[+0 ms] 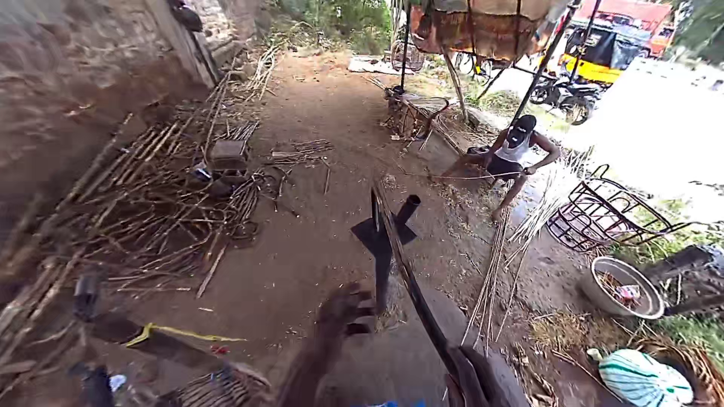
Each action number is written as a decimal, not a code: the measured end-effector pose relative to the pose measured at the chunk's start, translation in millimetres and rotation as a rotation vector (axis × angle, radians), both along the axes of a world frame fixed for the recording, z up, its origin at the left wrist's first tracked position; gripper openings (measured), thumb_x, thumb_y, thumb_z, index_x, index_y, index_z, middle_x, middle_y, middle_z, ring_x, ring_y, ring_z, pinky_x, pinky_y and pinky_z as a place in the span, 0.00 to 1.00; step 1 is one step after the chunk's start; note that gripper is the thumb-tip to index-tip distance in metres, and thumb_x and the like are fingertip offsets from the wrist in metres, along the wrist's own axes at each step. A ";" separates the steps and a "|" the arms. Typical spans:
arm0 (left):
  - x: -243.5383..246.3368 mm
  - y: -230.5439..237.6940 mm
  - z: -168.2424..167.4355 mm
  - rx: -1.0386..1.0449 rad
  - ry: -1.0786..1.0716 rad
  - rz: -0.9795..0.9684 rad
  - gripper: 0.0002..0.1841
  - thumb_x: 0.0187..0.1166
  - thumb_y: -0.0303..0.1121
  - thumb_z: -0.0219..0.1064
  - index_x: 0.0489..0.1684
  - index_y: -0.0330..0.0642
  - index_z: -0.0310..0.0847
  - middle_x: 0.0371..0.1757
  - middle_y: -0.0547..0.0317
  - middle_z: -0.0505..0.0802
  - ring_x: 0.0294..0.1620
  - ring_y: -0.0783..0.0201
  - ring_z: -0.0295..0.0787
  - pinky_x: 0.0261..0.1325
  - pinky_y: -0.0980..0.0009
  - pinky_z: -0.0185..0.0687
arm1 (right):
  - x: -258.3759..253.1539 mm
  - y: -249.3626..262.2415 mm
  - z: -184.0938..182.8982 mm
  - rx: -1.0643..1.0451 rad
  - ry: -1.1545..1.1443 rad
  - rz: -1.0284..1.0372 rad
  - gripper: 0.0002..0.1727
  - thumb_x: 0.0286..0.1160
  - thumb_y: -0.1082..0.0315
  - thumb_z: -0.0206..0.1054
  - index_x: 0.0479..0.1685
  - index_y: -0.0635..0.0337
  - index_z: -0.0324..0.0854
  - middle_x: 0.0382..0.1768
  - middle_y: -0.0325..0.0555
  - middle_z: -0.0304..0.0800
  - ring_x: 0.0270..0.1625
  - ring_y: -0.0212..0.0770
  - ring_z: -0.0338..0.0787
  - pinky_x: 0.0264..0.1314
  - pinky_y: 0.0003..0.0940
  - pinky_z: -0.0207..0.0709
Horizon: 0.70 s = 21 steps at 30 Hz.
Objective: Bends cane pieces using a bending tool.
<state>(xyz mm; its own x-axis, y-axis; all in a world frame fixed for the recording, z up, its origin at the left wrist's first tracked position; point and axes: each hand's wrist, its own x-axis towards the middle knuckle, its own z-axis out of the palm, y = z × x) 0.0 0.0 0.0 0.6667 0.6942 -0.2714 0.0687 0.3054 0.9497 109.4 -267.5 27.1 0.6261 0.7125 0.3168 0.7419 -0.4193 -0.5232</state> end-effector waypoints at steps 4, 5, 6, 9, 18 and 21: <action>79.6 -78.8 -2.8 -0.270 -0.119 -0.147 0.17 0.90 0.34 0.61 0.72 0.36 0.74 0.49 0.42 0.93 0.42 0.50 0.95 0.47 0.54 0.94 | -6.5 -8.8 -1.2 -0.066 0.081 0.016 0.30 0.73 0.68 0.72 0.79 0.57 0.78 0.71 0.60 0.83 0.49 0.51 0.95 0.47 0.45 0.91; 78.5 -79.4 -2.6 -0.318 -0.130 -0.126 0.17 0.90 0.34 0.60 0.71 0.36 0.76 0.49 0.41 0.93 0.42 0.51 0.94 0.48 0.55 0.94 | -5.2 -16.1 2.1 -0.052 0.080 -0.015 0.28 0.75 0.62 0.73 0.76 0.58 0.81 0.64 0.59 0.87 0.45 0.49 0.95 0.43 0.43 0.91; 77.0 -77.0 0.1 -0.355 -0.153 -0.103 0.16 0.91 0.34 0.58 0.70 0.36 0.77 0.50 0.41 0.93 0.43 0.51 0.95 0.49 0.56 0.94 | -2.0 -21.2 4.6 -0.026 0.053 -0.044 0.28 0.76 0.55 0.73 0.72 0.59 0.83 0.54 0.56 0.91 0.40 0.46 0.95 0.38 0.42 0.90; 74.6 -70.9 7.4 -0.368 -0.176 -0.082 0.17 0.93 0.37 0.55 0.68 0.36 0.79 0.50 0.43 0.94 0.42 0.56 0.96 0.46 0.62 0.94 | 6.3 -16.9 -3.7 0.094 -0.040 -0.047 0.28 0.82 0.46 0.64 0.67 0.60 0.84 0.37 0.46 0.92 0.30 0.40 0.91 0.27 0.37 0.85; 133.4 -69.5 41.2 -0.352 0.068 -0.150 0.18 0.90 0.47 0.59 0.61 0.42 0.80 0.41 0.50 0.93 0.35 0.61 0.93 0.37 0.67 0.92 | 95.7 11.8 6.9 0.358 -0.024 -0.327 0.32 0.91 0.41 0.44 0.18 0.51 0.73 0.11 0.34 0.67 0.12 0.35 0.70 0.13 0.36 0.62; 187.4 -72.7 46.1 -0.420 0.051 -0.174 0.20 0.91 0.46 0.57 0.55 0.34 0.81 0.38 0.45 0.95 0.34 0.58 0.95 0.40 0.65 0.93 | 167.5 10.3 10.0 0.323 0.293 -0.461 0.33 0.88 0.37 0.49 0.19 0.52 0.77 0.14 0.36 0.73 0.18 0.36 0.75 0.24 0.43 0.68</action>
